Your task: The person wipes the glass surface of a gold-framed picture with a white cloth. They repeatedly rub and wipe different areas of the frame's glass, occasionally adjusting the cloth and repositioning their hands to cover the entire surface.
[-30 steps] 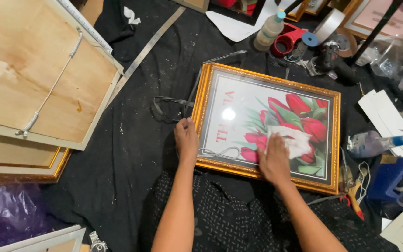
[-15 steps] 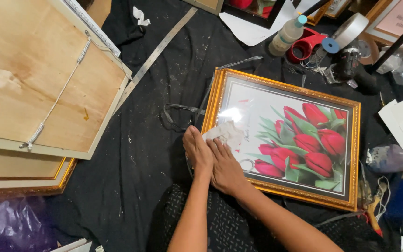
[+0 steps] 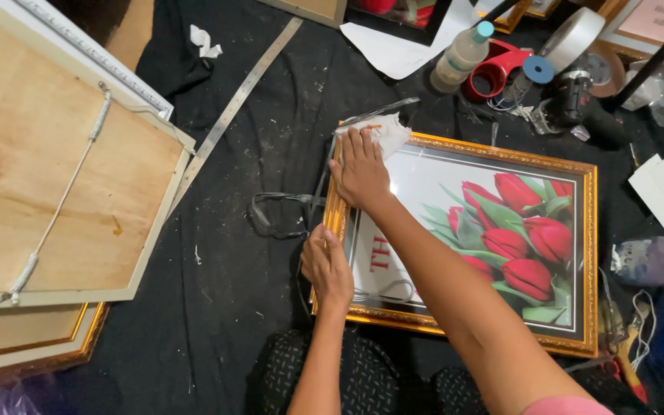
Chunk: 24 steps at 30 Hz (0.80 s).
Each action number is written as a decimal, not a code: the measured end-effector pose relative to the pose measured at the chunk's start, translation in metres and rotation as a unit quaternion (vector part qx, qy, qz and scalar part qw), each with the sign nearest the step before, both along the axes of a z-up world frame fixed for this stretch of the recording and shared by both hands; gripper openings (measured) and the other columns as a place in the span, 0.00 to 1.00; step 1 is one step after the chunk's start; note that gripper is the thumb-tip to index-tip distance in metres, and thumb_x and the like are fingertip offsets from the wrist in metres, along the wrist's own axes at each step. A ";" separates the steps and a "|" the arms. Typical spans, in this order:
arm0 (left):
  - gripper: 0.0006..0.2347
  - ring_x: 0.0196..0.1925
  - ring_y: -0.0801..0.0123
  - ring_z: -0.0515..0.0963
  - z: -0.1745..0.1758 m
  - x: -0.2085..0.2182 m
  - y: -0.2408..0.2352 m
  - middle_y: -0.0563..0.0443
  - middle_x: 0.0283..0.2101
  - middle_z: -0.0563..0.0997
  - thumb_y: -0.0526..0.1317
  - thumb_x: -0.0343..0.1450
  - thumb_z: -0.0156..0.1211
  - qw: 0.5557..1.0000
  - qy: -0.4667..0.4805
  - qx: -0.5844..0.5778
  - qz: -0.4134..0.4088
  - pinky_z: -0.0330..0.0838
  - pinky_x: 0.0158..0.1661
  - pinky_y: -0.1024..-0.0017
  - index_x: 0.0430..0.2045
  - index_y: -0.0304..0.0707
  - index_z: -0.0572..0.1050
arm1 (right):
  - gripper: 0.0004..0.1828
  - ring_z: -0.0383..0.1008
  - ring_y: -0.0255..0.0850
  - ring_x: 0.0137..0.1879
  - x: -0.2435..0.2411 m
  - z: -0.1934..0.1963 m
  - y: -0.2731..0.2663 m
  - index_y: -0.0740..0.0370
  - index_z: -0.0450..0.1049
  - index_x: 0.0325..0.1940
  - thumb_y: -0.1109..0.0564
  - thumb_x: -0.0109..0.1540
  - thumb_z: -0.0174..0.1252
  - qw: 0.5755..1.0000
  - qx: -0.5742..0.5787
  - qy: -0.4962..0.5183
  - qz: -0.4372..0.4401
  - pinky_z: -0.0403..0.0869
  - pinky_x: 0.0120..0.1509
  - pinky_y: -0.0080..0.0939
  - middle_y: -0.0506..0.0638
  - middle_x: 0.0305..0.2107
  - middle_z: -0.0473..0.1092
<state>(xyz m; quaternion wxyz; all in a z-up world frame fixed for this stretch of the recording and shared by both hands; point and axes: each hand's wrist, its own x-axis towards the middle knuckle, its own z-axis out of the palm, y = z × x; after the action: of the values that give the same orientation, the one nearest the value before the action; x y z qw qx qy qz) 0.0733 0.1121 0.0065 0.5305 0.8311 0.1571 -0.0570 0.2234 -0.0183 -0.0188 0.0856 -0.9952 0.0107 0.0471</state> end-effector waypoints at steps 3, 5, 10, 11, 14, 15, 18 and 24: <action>0.28 0.66 0.37 0.63 0.008 0.000 -0.004 0.36 0.63 0.67 0.61 0.79 0.26 0.996 0.036 0.024 -0.079 0.52 0.65 0.47 0.64 0.42 0.65 | 0.39 0.42 0.58 0.82 0.012 -0.008 -0.012 0.62 0.50 0.80 0.35 0.72 0.31 1.000 0.018 -0.017 -0.012 0.47 0.82 0.62 0.60 0.76 0.47; 0.28 0.69 0.34 0.58 0.031 -0.002 -0.007 0.33 0.67 0.61 0.59 0.79 0.29 0.984 0.052 0.082 -0.148 0.51 0.65 0.44 0.70 0.40 0.59 | 0.39 0.39 0.53 0.84 0.007 -0.004 -0.023 0.57 0.46 0.82 0.34 0.72 0.27 1.000 0.008 0.004 -0.006 0.43 0.83 0.62 0.55 0.78 0.43; 0.30 0.69 0.37 0.57 0.027 -0.002 -0.010 0.35 0.67 0.59 0.60 0.79 0.28 0.974 0.053 0.129 -0.178 0.51 0.65 0.45 0.71 0.41 0.55 | 0.40 0.38 0.53 0.84 -0.036 0.014 -0.094 0.59 0.43 0.83 0.34 0.73 0.27 0.996 0.036 0.021 -0.080 0.42 0.83 0.63 0.57 0.79 0.40; 0.30 0.68 0.38 0.58 0.026 -0.002 -0.011 0.36 0.67 0.59 0.61 0.78 0.28 0.973 0.056 0.144 -0.174 0.52 0.64 0.46 0.72 0.42 0.55 | 0.39 0.36 0.54 0.84 -0.049 0.020 -0.110 0.60 0.42 0.83 0.36 0.73 0.27 0.993 0.044 0.039 -0.106 0.41 0.83 0.63 0.58 0.80 0.39; 0.28 0.69 0.39 0.57 0.017 0.000 -0.014 0.37 0.68 0.58 0.59 0.79 0.32 0.966 0.062 0.179 -0.176 0.52 0.65 0.46 0.72 0.44 0.54 | 0.42 0.34 0.54 0.84 -0.107 0.018 -0.167 0.62 0.41 0.83 0.33 0.72 0.27 0.986 0.020 0.076 -0.149 0.41 0.84 0.63 0.58 0.80 0.37; 0.28 0.69 0.39 0.57 0.017 0.000 -0.014 0.37 0.68 0.58 0.59 0.79 0.32 0.966 0.056 0.175 -0.184 0.52 0.65 0.46 0.72 0.44 0.54 | 0.42 0.34 0.54 0.84 -0.134 0.027 -0.169 0.62 0.41 0.83 0.33 0.72 0.27 0.985 0.016 0.071 -0.157 0.41 0.84 0.63 0.58 0.80 0.37; 0.30 0.69 0.41 0.57 0.010 0.000 -0.012 0.38 0.68 0.58 0.62 0.78 0.30 0.967 0.059 0.174 -0.176 0.51 0.65 0.47 0.73 0.46 0.55 | 0.42 0.37 0.58 0.84 -0.212 0.051 -0.166 0.62 0.43 0.82 0.34 0.72 0.31 0.986 0.011 0.108 -0.127 0.44 0.83 0.65 0.60 0.79 0.39; 0.31 0.72 0.44 0.55 0.007 -0.012 -0.009 0.39 0.69 0.58 0.65 0.78 0.31 0.966 0.031 0.183 -0.181 0.51 0.66 0.48 0.73 0.47 0.55 | 0.45 0.34 0.63 0.82 -0.329 0.074 -0.142 0.61 0.42 0.82 0.31 0.70 0.33 0.973 0.084 0.214 -0.012 0.47 0.81 0.67 0.62 0.79 0.38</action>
<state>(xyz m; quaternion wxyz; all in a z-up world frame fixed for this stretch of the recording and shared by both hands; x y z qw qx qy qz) 0.0616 0.1028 0.0132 0.3446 0.9265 0.0282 -0.1484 -0.1059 -0.1603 0.0550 0.1648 -0.9510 0.0367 0.2590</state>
